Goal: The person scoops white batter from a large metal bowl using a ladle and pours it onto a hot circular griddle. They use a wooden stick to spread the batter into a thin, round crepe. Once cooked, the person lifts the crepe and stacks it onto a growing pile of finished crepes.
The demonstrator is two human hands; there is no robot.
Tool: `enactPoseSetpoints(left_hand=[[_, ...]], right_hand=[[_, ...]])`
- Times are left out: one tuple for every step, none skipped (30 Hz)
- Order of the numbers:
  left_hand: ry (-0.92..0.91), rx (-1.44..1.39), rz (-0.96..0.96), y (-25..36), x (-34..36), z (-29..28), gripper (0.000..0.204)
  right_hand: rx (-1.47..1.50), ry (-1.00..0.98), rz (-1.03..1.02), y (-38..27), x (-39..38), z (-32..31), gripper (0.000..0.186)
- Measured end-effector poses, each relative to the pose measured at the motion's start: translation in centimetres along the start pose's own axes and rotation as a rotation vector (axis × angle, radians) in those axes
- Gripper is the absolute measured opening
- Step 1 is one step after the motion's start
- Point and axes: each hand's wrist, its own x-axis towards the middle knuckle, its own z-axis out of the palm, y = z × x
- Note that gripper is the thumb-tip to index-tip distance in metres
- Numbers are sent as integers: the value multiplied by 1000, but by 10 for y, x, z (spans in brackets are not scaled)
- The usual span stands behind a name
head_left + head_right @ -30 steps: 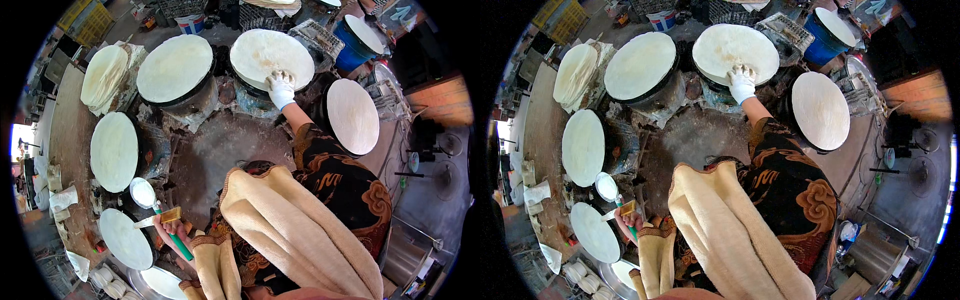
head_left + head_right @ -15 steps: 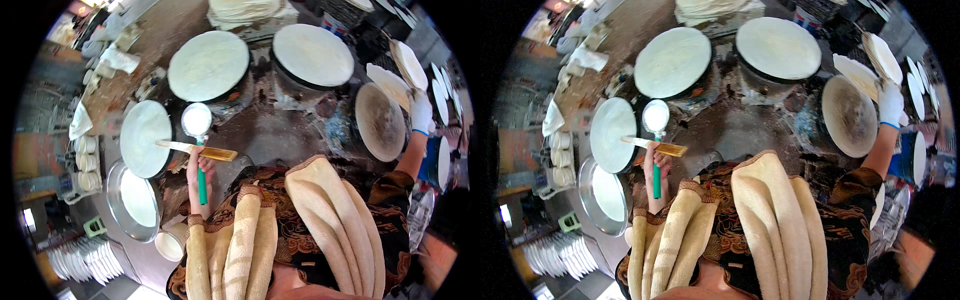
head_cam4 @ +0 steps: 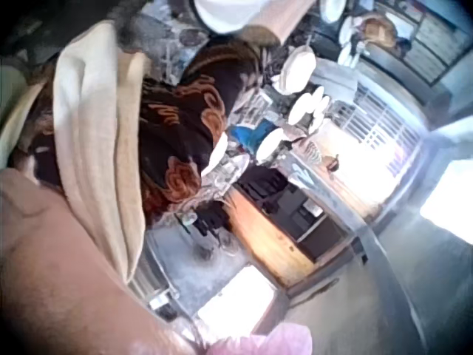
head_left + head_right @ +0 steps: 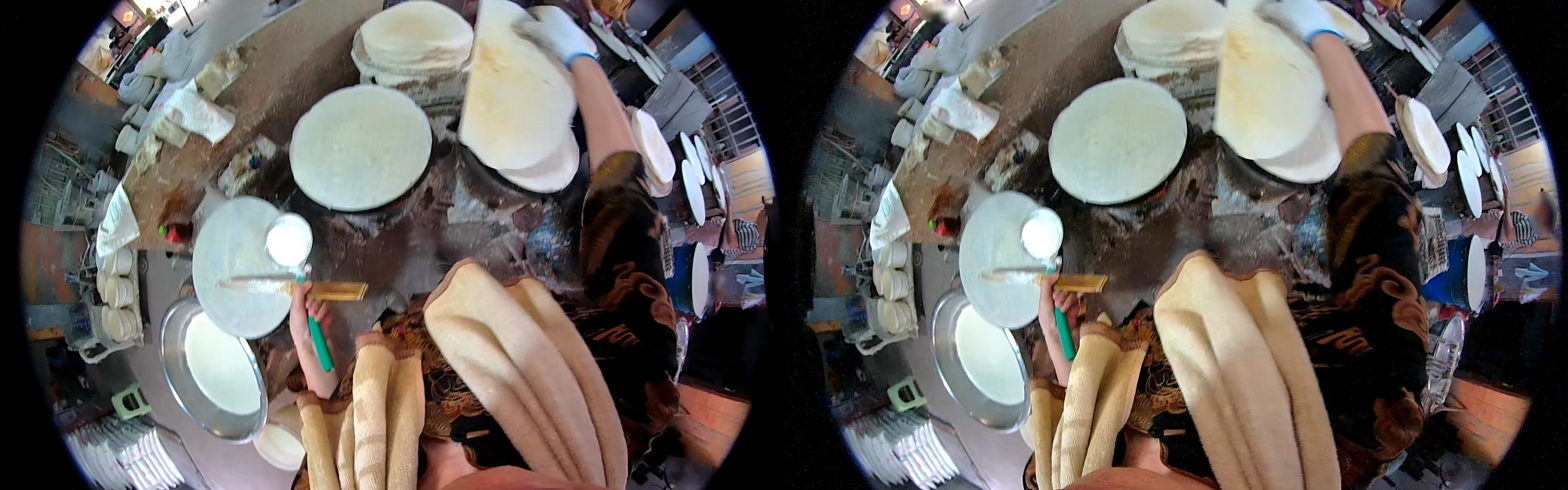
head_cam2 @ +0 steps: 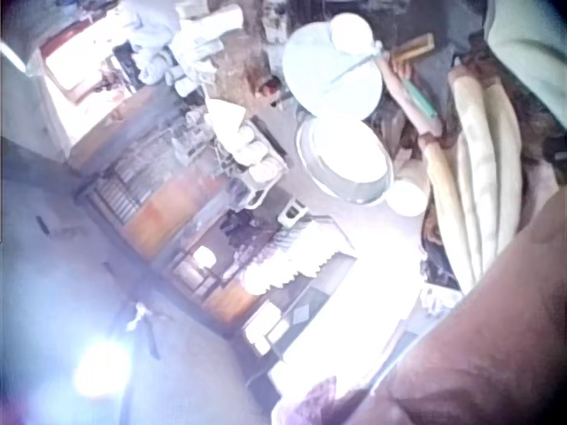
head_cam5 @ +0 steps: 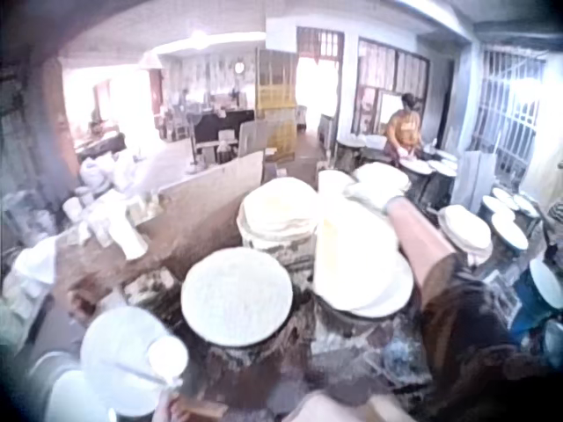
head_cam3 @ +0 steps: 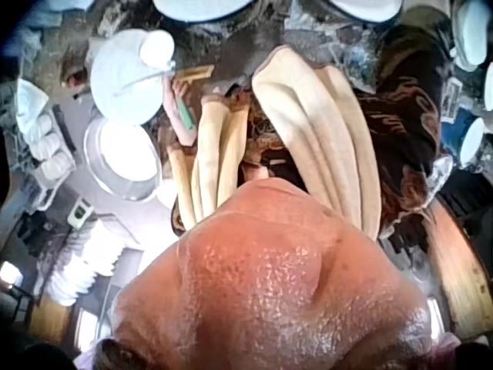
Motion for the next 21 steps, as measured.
enactPoseSetpoints(left_hand=[[26, -17, 38, 5, -3, -4, 25], [-5, -27, 8, 3, 8, 2, 24], [-9, -52, 14, 4, 14, 0, 24], [-22, -79, 21, 4, 21, -1, 24], [-14, -109, 53, 5, 23, -3, 24], [-6, -133, 82, 4, 25, -3, 25], [9, -146, 113, 4, 29, 8, 25], [30, -159, 140, 0, 30, 17, 25], [55, -175, 177, 0, 30, 26, 26], [52, -201, 202, -3, 34, 32, 25], [49, -229, 229, -5, 37, 38, 25], [-1, -237, 248, -6, 41, 41, 23], [15, -230, 270, -7, 44, 49, 23], [34, -224, 292, -9, 45, 60, 23], [54, -217, 310, -11, 47, 68, 23], [63, -207, 305, -12, 52, 71, 24], [113, -226, 306, -13, 56, 80, 24], [161, -247, 304, -16, 58, 89, 25], [207, -267, 300, -18, 61, 99, 25], [223, -250, 309, -20, 63, 109, 25], [240, -233, 315, -23, 64, 118, 25]], right_hand=[[127, 75, 93, -28, 5, -5, 51], [286, 315, -108, 13, 64, 39, 51], [483, 173, -84, 9, 96, 39, 51], [441, 273, -171, 10, 132, 45, 48], [478, 317, -241, -3, 164, 53, 46], [577, 366, -212, -15, 193, 59, 47], [676, 414, -173, -20, 220, 66, 48], [738, 440, -133, -19, 244, 72, 48], [818, 468, -93, -23, 270, 84, 47], [900, 481, -17, -16, 286, 101, 45], [994, 488, 75, -10, 302, 118, 44], [1101, 478, 180, -4, 318, 145, 43], [1217, 464, 298, 1, 332, 172, 41], [1335, 444, 422, 5, 342, 204, 40], [1460, 407, 564, 10, 348, 236, 39], [1573, 355, 705, 14, 352, 268, 38], [1679, 303, 851, 14, 354, 300, 38], [1760, 260, 993, 14, 351, 329, 37], [1811, 223, 1096, 14, 350, 356, 37], [1845, 198, 1168, 10, 343, 382, 37], [1872, 190, 1213, 5, 333, 404, 37]])
